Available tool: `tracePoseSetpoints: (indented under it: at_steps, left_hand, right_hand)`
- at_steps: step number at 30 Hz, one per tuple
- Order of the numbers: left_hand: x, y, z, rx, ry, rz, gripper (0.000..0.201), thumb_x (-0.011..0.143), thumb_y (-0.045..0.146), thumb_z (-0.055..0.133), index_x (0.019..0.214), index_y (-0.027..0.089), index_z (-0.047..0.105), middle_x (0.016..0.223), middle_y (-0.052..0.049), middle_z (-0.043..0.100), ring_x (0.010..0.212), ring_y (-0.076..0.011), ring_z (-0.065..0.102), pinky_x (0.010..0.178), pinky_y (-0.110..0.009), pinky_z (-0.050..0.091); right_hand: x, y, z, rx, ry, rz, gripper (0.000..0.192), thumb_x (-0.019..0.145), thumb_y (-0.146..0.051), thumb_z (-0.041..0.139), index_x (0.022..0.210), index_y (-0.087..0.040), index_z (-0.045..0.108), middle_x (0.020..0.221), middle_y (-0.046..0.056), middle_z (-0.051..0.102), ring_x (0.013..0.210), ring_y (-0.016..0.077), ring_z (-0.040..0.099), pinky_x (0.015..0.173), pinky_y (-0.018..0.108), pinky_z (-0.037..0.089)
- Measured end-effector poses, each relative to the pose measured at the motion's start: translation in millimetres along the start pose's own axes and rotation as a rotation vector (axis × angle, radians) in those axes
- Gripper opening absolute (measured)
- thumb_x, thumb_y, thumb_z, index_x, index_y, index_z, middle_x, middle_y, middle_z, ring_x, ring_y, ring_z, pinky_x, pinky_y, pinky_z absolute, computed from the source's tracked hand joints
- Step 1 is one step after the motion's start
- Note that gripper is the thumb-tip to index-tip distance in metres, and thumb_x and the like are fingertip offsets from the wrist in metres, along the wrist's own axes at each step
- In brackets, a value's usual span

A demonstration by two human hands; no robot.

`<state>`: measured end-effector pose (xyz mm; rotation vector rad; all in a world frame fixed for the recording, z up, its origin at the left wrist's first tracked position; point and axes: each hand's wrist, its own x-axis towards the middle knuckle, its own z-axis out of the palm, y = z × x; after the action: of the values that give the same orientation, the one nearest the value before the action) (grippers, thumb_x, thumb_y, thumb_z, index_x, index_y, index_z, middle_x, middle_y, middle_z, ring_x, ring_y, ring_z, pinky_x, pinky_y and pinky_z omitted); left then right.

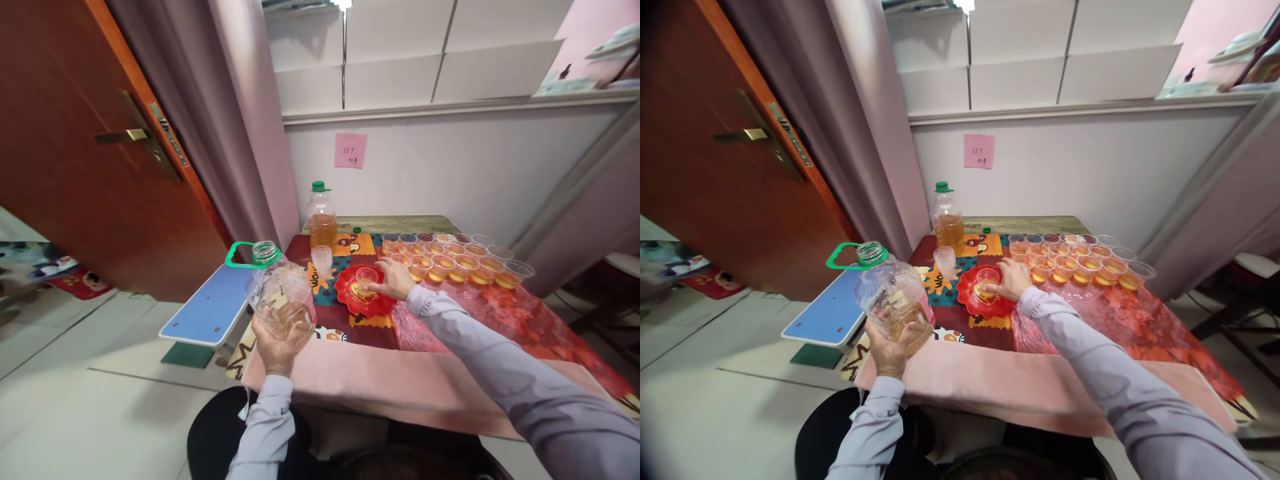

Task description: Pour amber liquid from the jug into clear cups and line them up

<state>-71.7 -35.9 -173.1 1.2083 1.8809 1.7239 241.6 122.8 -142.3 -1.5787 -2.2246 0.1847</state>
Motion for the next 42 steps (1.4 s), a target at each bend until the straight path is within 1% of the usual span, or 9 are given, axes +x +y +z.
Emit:
tracePoseSetpoints:
  at_steps: [11,13,17,20,23,26,33,38,42]
  left_hand:
    - [8,-12,1.3,0.003,0.030,0.078,0.104,0.067,0.064,0.079,0.149,0.021,0.032,0.146,-0.022,0.057,0.131,-0.0401,0.064,0.108,-0.062,0.054]
    - [9,-14,1.0,0.008,0.025,0.070,0.107,0.066,0.066,0.080,0.150,0.020,0.031,0.147,-0.021,0.056,0.130,-0.0414,0.064,0.108,-0.061,0.054]
    - [6,-6,-3.6,0.040,-0.096,0.010,0.104,0.077,0.061,0.076,0.156,0.024,0.019,0.157,-0.019,0.045,0.136,-0.0420,0.059,0.112,-0.058,0.053]
    - [4,3,-6.3,0.070,-0.152,-0.042,0.100,0.081,0.055,0.073,0.157,0.031,0.013,0.162,-0.015,0.042,0.137,-0.0438,0.058,0.108,-0.059,0.056]
    - [3,5,-5.0,0.069,-0.098,-0.007,0.098,0.080,0.056,0.074,0.156,0.026,0.019,0.157,-0.017,0.047,0.137,-0.0433,0.059,0.107,-0.058,0.057]
    - [5,0,-2.0,0.048,-0.057,0.044,0.099,0.078,0.060,0.076,0.153,0.020,0.026,0.153,-0.023,0.050,0.134,-0.0403,0.062,0.108,-0.059,0.057]
    - [7,-5,-1.9,0.096,-0.028,0.097,0.090,0.078,0.060,0.079,0.148,0.026,0.033,0.145,-0.020,0.057,0.122,-0.0374,0.069,0.104,-0.064,0.059]
    - [8,-5,1.2,0.090,0.020,0.092,0.085,0.075,0.063,0.078,0.141,0.026,0.039,0.141,-0.018,0.059,0.124,-0.0361,0.067,0.106,-0.062,0.057]
    - [10,-5,7.4,-0.103,0.106,0.065,0.095,0.055,0.056,0.091,0.132,0.025,0.046,0.130,-0.013,0.063,0.118,-0.0358,0.067,0.102,-0.060,0.058]
  right_hand:
    - [-2,-30,7,0.035,0.056,0.047,0.067,0.078,-0.057,0.084,0.128,-0.015,0.068,0.156,0.025,0.054,0.149,0.0373,0.047,0.127,0.064,0.020]
    - [-4,-31,-2,0.103,0.126,0.028,0.067,0.076,-0.056,0.086,0.126,-0.015,0.069,0.155,0.024,0.054,0.148,0.0373,0.048,0.127,0.062,0.024]
    - [-11,-20,-33,0.291,0.221,0.088,0.056,0.076,-0.060,0.084,0.111,-0.017,0.074,0.135,0.020,0.068,0.129,0.0354,0.064,0.110,0.052,0.049]
    - [-25,9,-59,0.395,0.189,0.206,0.056,0.077,-0.064,0.080,0.106,-0.017,0.075,0.109,0.014,0.077,0.100,0.0302,0.074,0.088,0.043,0.058]
    - [-47,51,-77,0.385,0.205,0.319,0.063,0.074,-0.063,0.083,0.112,-0.015,0.072,0.097,0.012,0.079,0.087,0.0273,0.076,0.078,0.038,0.058]
    - [-75,98,-90,0.179,0.253,0.415,0.065,0.073,-0.060,0.085,0.116,-0.014,0.069,0.103,0.015,0.080,0.094,0.0306,0.077,0.082,0.039,0.058]
    - [-118,191,-111,-0.141,0.233,0.820,0.073,0.078,-0.066,0.081,0.121,-0.008,0.070,0.111,0.026,0.078,0.107,0.0401,0.075,0.083,0.043,0.054]
    - [-125,228,-109,-0.136,0.255,0.949,0.069,0.078,-0.063,0.081,0.120,-0.009,0.072,0.110,0.028,0.077,0.105,0.0412,0.076,0.079,0.042,0.054]
    - [-122,244,-100,-0.134,0.288,1.046,0.078,0.074,-0.065,0.085,0.125,-0.008,0.069,0.116,0.028,0.076,0.109,0.0417,0.075,0.082,0.042,0.056]
